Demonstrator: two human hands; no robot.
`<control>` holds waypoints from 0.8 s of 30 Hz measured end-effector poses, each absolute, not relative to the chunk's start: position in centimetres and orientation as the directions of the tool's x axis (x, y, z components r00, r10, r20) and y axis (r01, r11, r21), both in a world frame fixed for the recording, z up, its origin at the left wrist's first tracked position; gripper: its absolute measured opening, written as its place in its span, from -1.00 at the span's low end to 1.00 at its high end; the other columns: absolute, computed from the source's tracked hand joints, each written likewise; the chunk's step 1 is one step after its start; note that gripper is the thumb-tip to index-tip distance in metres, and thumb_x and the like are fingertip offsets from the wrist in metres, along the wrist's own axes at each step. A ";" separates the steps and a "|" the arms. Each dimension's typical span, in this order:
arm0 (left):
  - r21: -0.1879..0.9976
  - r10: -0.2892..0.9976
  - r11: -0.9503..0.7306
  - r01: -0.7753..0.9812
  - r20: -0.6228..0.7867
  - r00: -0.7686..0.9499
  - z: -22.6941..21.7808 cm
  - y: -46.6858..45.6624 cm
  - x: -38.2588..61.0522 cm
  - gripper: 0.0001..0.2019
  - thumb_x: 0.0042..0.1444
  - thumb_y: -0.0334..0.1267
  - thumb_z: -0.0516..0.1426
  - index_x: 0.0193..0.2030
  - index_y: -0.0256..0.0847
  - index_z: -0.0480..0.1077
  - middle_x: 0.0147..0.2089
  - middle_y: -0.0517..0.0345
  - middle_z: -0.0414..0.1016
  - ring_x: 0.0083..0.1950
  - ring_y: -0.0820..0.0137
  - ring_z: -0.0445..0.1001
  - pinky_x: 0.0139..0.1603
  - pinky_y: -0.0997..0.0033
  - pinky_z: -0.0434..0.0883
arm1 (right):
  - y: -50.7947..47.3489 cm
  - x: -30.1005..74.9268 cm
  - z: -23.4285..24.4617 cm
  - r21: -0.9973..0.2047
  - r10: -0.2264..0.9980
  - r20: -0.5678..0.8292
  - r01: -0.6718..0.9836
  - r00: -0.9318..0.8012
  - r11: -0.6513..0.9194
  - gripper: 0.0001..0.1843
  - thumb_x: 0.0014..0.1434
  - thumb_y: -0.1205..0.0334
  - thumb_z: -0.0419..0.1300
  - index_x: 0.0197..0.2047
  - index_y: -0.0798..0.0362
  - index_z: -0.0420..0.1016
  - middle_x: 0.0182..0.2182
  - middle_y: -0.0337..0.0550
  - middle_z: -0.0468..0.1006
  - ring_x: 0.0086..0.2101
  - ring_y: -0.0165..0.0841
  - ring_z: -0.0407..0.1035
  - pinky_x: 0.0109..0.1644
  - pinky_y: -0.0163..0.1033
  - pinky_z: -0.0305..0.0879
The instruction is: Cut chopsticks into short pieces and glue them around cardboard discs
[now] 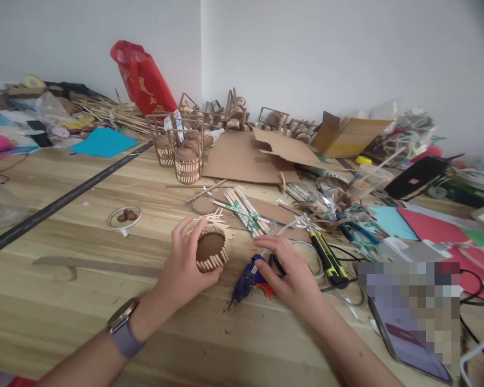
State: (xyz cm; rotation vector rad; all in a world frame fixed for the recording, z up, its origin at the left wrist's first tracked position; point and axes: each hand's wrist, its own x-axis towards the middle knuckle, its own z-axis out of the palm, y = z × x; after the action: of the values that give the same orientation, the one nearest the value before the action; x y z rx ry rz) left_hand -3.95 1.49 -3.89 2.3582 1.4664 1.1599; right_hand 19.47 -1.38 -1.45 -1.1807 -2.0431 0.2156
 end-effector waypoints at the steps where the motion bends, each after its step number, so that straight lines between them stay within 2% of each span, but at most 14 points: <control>1: 0.469 0.799 -0.541 0.698 0.547 0.252 -3.8 1.4 -3.9 -0.02 -0.15 -0.34 0.32 0.37 -0.10 -0.12 0.29 -0.20 -0.06 0.35 -0.08 0.09 0.22 -0.10 0.33 | -1.6 19.2 -1.5 -0.487 0.809 0.513 0.678 -0.288 0.551 -0.72 0.28 0.26 0.12 0.07 -0.03 0.33 0.00 0.01 0.51 0.02 -0.16 0.39 0.06 0.00 0.36; 5: 0.417 0.737 -0.635 0.651 0.579 0.348 -4.1 1.1 -3.8 0.00 -0.14 -0.33 0.31 0.39 -0.06 -0.17 0.32 -0.20 -0.08 0.37 -0.11 0.03 0.24 -0.15 0.29 | -2.3 18.5 -1.8 -0.442 0.805 0.484 0.698 -0.344 0.564 -0.50 0.26 0.17 0.18 0.23 -0.03 0.19 0.11 0.05 0.45 0.09 -0.15 0.35 0.11 0.00 0.35; 7: 0.405 0.731 -0.650 0.644 0.564 0.383 -4.4 1.3 -3.8 0.00 -0.13 -0.34 0.30 0.39 -0.02 -0.18 0.33 -0.18 -0.11 0.37 -0.11 0.05 0.23 -0.15 0.30 | -2.4 18.3 -1.9 -0.406 0.789 0.491 0.704 -0.370 0.583 -0.48 0.26 0.17 0.19 0.24 -0.03 0.17 0.10 0.05 0.47 0.08 -0.14 0.35 0.10 0.01 0.35; 13: 0.479 0.809 -0.579 0.659 0.438 0.392 -5.4 2.2 -4.0 -0.04 -0.13 -0.44 0.26 0.38 -0.01 -0.14 0.36 -0.19 -0.19 0.24 -0.02 0.28 0.17 -0.07 0.39 | -2.0 18.7 -2.4 -0.372 0.778 0.509 0.720 -0.369 0.586 -0.64 0.27 0.28 0.14 0.13 -0.01 0.28 -0.01 0.03 0.53 -0.01 -0.15 0.40 0.03 0.01 0.34; 18: 0.487 0.829 -0.554 0.675 0.400 0.391 -5.7 2.2 -3.8 -0.01 -0.19 -0.46 0.27 0.38 -0.04 -0.11 0.35 -0.20 -0.16 0.33 -0.10 0.14 0.20 -0.09 0.36 | -2.1 18.8 -2.2 -0.281 0.741 0.529 0.738 -0.414 0.613 -0.75 0.29 0.32 0.11 0.04 0.02 0.36 -0.08 0.00 0.56 -0.03 -0.17 0.40 0.10 0.03 0.21; 21: 0.487 0.830 -0.551 0.678 0.404 0.384 -5.6 2.1 -3.7 -0.02 -0.17 -0.45 0.27 0.38 -0.07 -0.12 0.34 -0.19 -0.14 0.36 -0.08 0.09 0.23 -0.08 0.33 | -2.3 18.8 -2.0 -0.228 0.728 0.541 0.759 -0.422 0.610 -0.78 0.29 0.34 0.10 0.01 0.01 0.38 -0.10 -0.06 0.58 -0.02 -0.19 0.40 0.17 0.04 0.08; 24: 0.493 0.835 -0.543 0.680 0.400 0.376 -5.7 2.1 -3.6 -0.01 -0.17 -0.46 0.27 0.38 -0.07 -0.14 0.33 -0.19 -0.14 0.37 -0.07 0.08 0.24 -0.09 0.32 | -2.3 18.9 -2.0 -0.211 0.718 0.547 0.759 -0.431 0.616 -0.79 0.30 0.35 0.10 -0.01 0.01 0.39 -0.11 -0.08 0.58 -0.02 -0.22 0.40 0.17 0.00 0.06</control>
State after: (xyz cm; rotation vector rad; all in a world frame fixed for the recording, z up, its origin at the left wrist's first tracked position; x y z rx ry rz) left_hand -3.61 2.10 -5.68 2.3921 1.3473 0.9148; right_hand 18.87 -2.32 -2.00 -1.1555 -2.2366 -0.0880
